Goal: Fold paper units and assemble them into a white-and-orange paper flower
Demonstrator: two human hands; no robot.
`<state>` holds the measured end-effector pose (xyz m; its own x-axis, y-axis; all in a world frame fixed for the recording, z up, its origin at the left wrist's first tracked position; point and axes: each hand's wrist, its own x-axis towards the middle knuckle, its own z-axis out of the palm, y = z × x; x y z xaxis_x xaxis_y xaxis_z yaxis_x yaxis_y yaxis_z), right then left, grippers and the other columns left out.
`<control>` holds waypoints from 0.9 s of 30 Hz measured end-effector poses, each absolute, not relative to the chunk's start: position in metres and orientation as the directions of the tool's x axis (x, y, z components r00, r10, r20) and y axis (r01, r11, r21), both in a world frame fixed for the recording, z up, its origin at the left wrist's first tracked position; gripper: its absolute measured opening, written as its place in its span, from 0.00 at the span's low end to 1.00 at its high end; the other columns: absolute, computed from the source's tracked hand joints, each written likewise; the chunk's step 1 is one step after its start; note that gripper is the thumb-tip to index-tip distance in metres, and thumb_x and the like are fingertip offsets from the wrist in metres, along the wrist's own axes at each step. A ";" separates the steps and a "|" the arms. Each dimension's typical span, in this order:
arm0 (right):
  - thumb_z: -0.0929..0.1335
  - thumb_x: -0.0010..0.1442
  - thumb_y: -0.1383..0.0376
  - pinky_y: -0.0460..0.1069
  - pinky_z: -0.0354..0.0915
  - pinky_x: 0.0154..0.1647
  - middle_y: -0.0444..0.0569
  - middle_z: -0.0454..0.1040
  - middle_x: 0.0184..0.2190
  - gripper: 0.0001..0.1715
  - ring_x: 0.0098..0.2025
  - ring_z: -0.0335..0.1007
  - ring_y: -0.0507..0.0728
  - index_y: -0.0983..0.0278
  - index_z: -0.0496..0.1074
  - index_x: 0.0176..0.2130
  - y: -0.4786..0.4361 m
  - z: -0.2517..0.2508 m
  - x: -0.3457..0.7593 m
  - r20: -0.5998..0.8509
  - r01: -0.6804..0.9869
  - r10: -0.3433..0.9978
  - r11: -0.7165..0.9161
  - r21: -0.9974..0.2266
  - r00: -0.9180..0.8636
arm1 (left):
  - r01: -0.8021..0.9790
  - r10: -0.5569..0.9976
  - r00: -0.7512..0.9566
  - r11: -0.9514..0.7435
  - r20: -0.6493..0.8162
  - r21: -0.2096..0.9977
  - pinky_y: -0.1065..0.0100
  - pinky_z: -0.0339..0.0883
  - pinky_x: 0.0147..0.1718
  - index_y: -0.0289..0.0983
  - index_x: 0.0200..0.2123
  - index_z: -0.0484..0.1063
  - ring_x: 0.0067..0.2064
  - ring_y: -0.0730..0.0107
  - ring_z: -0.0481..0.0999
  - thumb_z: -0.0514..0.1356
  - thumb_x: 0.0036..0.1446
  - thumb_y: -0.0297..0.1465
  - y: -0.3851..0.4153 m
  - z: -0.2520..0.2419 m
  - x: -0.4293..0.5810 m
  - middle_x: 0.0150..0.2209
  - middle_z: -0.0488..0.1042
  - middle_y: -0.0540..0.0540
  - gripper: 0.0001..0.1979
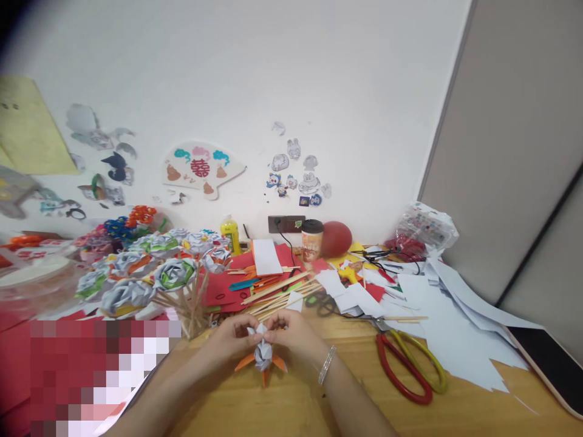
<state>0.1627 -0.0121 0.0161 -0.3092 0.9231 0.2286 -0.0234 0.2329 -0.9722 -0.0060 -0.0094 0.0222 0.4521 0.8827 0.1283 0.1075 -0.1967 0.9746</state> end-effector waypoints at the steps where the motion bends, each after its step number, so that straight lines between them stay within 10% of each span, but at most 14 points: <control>1: 0.72 0.43 0.67 0.46 0.62 0.28 0.42 0.70 0.22 0.07 0.25 0.66 0.51 0.65 0.69 0.24 -0.012 0.015 0.162 0.235 0.005 0.928 0.247 -0.969 -0.289 | 0.149 0.893 0.430 -0.216 0.134 0.965 0.71 0.62 0.27 0.34 0.25 0.68 0.28 0.68 0.71 0.62 0.45 0.36 -0.010 0.023 -0.006 0.24 0.73 0.49 0.11; 14: 0.68 0.51 0.70 0.46 0.57 0.32 0.43 0.66 0.24 0.08 0.32 0.62 0.53 0.64 0.67 0.22 -0.021 0.021 0.155 0.525 0.498 0.830 0.542 -0.677 -0.190 | 0.552 0.791 0.411 -0.612 0.454 0.567 0.68 0.60 0.32 0.38 0.22 0.62 0.32 0.65 0.68 0.53 0.53 0.30 -0.016 0.033 -0.004 0.27 0.68 0.47 0.08; 27: 0.72 0.36 0.73 0.44 0.59 0.25 0.39 0.68 0.18 0.09 0.21 0.62 0.48 0.66 0.69 0.22 -0.013 0.004 0.154 0.054 -0.028 0.960 0.049 -0.998 -0.276 | 0.396 0.859 0.511 -0.266 0.030 0.879 0.73 0.58 0.26 0.33 0.25 0.69 0.25 0.72 0.66 0.60 0.45 0.34 -0.002 0.022 -0.010 0.22 0.68 0.52 0.09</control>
